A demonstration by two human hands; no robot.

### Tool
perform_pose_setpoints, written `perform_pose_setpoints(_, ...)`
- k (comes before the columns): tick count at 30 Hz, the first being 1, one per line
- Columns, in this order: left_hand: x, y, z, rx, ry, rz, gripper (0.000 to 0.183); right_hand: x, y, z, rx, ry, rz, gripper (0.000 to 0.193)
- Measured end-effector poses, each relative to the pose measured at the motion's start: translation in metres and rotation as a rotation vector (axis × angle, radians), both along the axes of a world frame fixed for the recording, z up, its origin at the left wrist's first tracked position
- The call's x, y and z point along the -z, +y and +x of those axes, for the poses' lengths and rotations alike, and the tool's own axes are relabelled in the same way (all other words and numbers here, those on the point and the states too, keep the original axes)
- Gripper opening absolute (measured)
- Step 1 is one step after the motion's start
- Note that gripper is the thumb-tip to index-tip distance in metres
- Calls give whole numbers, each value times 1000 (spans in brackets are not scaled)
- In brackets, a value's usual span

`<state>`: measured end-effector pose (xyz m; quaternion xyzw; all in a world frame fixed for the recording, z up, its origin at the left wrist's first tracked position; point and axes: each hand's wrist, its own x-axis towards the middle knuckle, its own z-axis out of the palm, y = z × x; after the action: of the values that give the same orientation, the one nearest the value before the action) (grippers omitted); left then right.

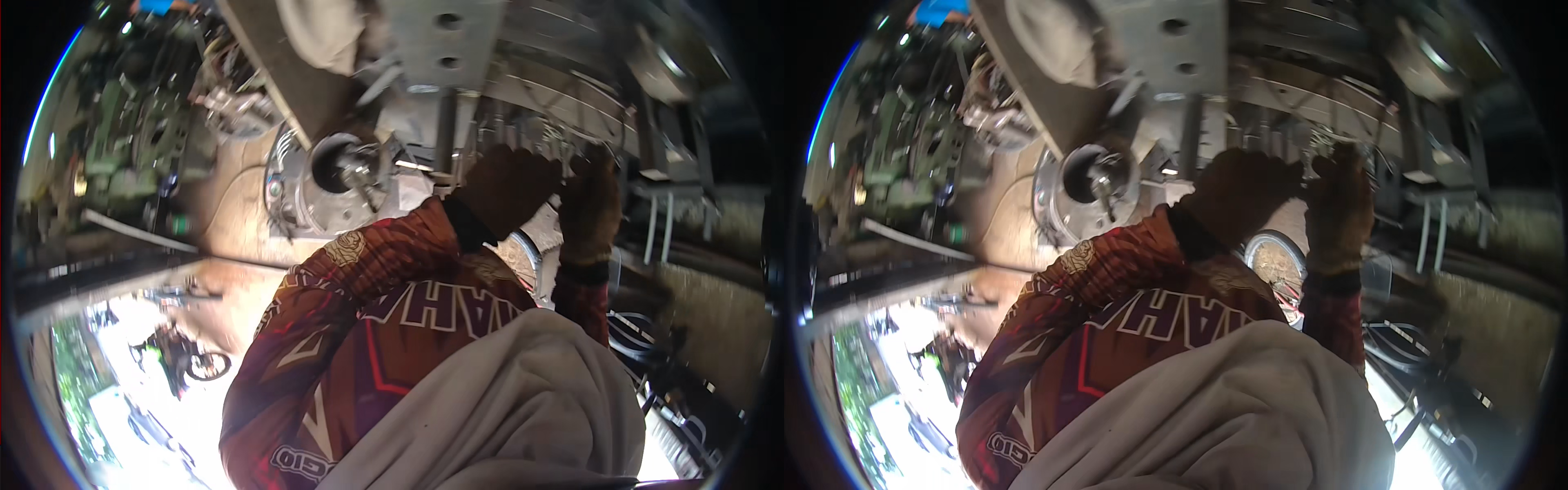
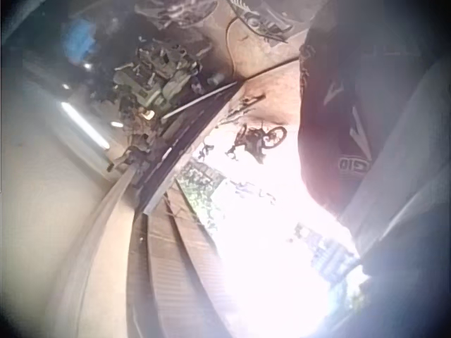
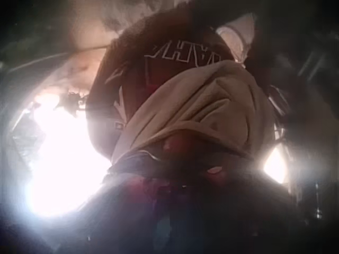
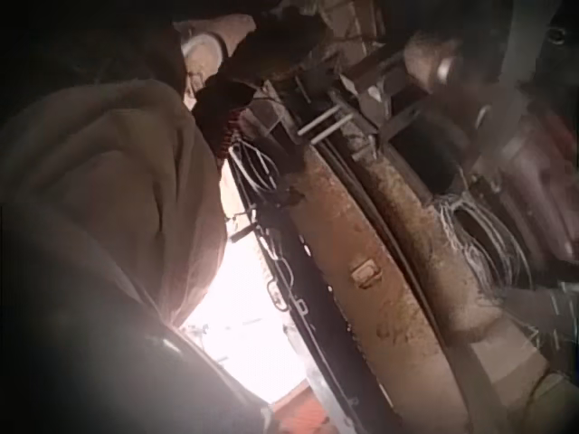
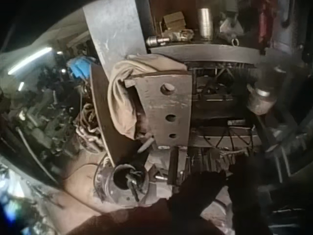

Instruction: The person, wearing gloves, feeds a long metal wire into a piece of industrial machinery, using their hands to guide and manipulate the wire through the machine's components.

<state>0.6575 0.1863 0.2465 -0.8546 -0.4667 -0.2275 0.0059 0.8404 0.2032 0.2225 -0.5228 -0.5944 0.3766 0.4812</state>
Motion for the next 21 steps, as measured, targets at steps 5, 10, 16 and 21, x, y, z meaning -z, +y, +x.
perform_pose_setpoints(5, -40, -60, -65, -156, -223, 31, 26, -32, -18, -32, -371, 708, -408, 40)
perform_pose_setpoints(10, -66, -117, -159, -578, -433, -48, 21, -13, -23, -54, -428, 547, -429, 42)
perform_pose_setpoints(16, 42, -166, -272, -905, -336, -178, 27, 25, -31, -71, -358, 447, -701, 40)
perform_pose_setpoints(21, 64, -142, -275, -929, 85, -149, 29, 89, -37, -48, -305, 491, -790, 34)
